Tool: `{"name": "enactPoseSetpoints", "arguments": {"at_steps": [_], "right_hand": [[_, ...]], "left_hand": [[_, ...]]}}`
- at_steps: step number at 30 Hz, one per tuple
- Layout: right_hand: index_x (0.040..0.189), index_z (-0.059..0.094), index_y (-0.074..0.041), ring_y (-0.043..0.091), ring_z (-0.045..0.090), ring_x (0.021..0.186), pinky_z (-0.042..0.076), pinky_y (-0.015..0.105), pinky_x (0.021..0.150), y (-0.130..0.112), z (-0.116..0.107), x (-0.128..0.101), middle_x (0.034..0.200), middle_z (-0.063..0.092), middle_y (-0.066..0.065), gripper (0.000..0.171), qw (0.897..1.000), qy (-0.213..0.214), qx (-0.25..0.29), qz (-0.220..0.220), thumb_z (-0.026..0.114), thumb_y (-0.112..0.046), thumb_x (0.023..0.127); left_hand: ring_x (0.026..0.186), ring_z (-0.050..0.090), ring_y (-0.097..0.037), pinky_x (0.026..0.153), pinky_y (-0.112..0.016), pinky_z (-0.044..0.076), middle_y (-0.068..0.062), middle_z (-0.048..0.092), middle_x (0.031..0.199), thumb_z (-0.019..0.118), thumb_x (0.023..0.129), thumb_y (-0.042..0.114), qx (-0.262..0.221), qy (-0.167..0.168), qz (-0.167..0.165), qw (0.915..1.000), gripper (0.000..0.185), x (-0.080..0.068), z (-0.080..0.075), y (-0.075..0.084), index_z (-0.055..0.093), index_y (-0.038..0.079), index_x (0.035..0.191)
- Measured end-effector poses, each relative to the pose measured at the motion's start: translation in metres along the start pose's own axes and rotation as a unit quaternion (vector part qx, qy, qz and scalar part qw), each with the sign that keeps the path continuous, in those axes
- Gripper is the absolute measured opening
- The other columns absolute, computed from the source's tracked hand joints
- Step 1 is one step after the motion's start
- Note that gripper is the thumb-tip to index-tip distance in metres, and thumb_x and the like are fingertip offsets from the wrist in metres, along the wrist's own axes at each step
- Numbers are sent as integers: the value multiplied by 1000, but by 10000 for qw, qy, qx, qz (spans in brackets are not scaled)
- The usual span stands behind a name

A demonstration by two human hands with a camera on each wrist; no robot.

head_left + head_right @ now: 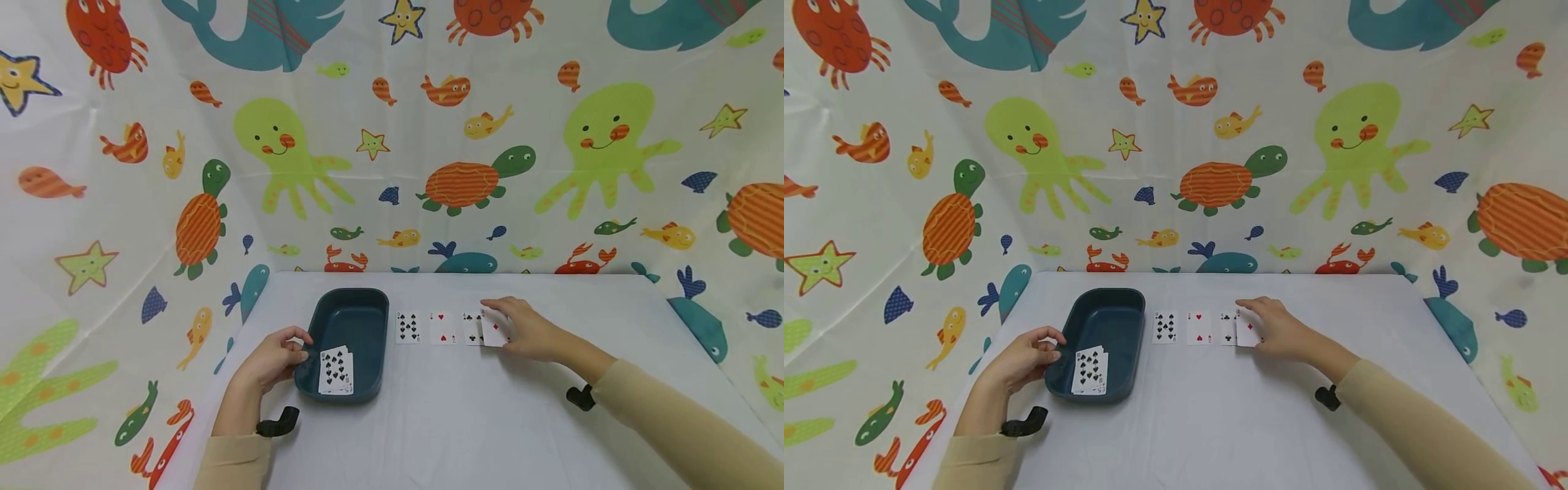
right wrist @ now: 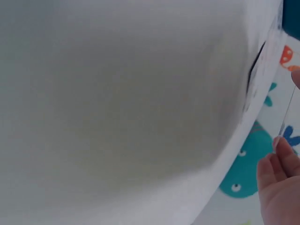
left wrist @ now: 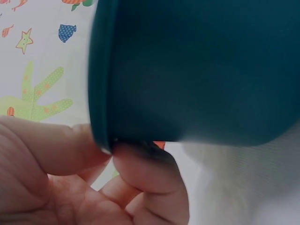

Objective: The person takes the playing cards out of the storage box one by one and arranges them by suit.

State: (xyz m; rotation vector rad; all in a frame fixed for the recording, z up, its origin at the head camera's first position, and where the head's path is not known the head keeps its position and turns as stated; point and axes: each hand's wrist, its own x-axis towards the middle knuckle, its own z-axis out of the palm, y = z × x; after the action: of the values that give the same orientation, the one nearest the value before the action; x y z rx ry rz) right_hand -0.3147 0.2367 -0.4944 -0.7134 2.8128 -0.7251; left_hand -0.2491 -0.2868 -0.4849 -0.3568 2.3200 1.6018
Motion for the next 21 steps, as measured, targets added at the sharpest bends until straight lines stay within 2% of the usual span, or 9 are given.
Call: {"name": "enactPoseSetpoints", "arguments": {"at_steps": [6,12,21], "right_hand": [[162,45,-14,46,42,149,40,70,118,22,-1,-4,161,50,18,90,9997,-11,-168,163,86,-7,82],[162,46,-16,45,43,148,42,69,118,36,4,-3,161,50,18,88,9985,-291,-95,446,84,-7,83],[161,47,-14,46,44,148,40,68,119,43,8,0,161,52,18,84,9988,-303,-167,352,82,-3,85]], "left_hand": [[79,58,-25,67,-31,53,-7,56,86,65,100,1,8,2,14,10000,28,0,0,-1,63,3,128],[78,58,-24,66,-31,53,-7,57,85,64,100,1,-42,-25,2,10000,29,-1,0,0,63,2,129],[79,58,-25,67,-31,53,-7,57,85,64,100,0,-73,-13,-33,10000,29,-2,0,0,62,2,129]]}}
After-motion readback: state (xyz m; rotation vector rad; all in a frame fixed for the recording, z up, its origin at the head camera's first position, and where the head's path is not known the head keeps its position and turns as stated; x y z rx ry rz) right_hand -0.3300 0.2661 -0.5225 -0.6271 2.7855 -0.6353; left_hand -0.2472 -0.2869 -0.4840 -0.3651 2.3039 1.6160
